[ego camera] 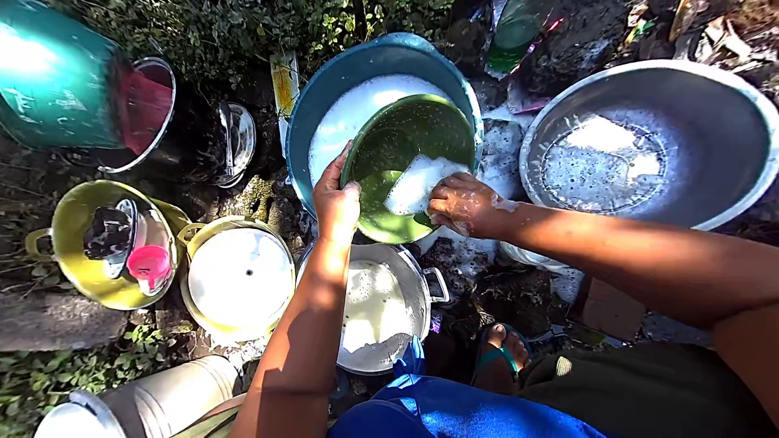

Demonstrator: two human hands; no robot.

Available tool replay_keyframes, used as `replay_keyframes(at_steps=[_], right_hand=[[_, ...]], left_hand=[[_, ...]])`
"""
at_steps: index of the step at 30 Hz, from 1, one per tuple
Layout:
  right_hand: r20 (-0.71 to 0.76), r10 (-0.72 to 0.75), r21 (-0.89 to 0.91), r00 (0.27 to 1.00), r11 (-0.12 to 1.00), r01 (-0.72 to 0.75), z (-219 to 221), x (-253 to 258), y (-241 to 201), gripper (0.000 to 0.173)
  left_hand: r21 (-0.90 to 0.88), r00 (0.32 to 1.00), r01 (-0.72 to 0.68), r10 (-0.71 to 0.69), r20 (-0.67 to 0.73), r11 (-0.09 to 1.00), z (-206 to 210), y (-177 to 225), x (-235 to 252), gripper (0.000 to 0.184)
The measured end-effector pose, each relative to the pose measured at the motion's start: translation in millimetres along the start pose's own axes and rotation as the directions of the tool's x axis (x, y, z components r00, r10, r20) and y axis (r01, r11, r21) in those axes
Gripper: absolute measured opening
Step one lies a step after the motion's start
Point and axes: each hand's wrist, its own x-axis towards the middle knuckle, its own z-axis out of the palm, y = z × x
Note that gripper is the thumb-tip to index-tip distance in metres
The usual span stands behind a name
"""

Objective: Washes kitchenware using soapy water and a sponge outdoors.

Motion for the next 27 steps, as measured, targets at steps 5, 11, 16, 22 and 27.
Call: replay_keyframes(at_steps=[5,11,16,22,27], right_hand=[[-0.053,0.067,0.399,0.996,0.916,-0.040,30,14,-54,0.032],[-0.120,-0.118,0.217,0.986,0.966,0.142,25,0,-20,0.026],[-0.138,-0.088,0.224,0.987,0.968,0.118,32,1,-27,0.033],[-0.063,-0.160,0.168,0.985,0.971,0.169,12,-1,-9,0.025],[-0.003,-0.015,0.029,1.000,0.999,0.016,10,-5,-14,0.042]], left_hand=[[0.030,1.000,0.008,-0.007,-0.013,1.000,5,2,-2,0.059],[0.026,1.000,-0.008,0.008,-0.001,1.000,-3,-5,-2,0.057],[0.061,1.000,-0.018,0.018,-0.003,0.998,3,0,-1,0.057],[0.102,0.999,-0.026,0.022,0.032,0.994,-2,2,-2,0.058],[0.150,0.997,-0.069,0.064,0.042,0.986,4,7,-1,0.059]])
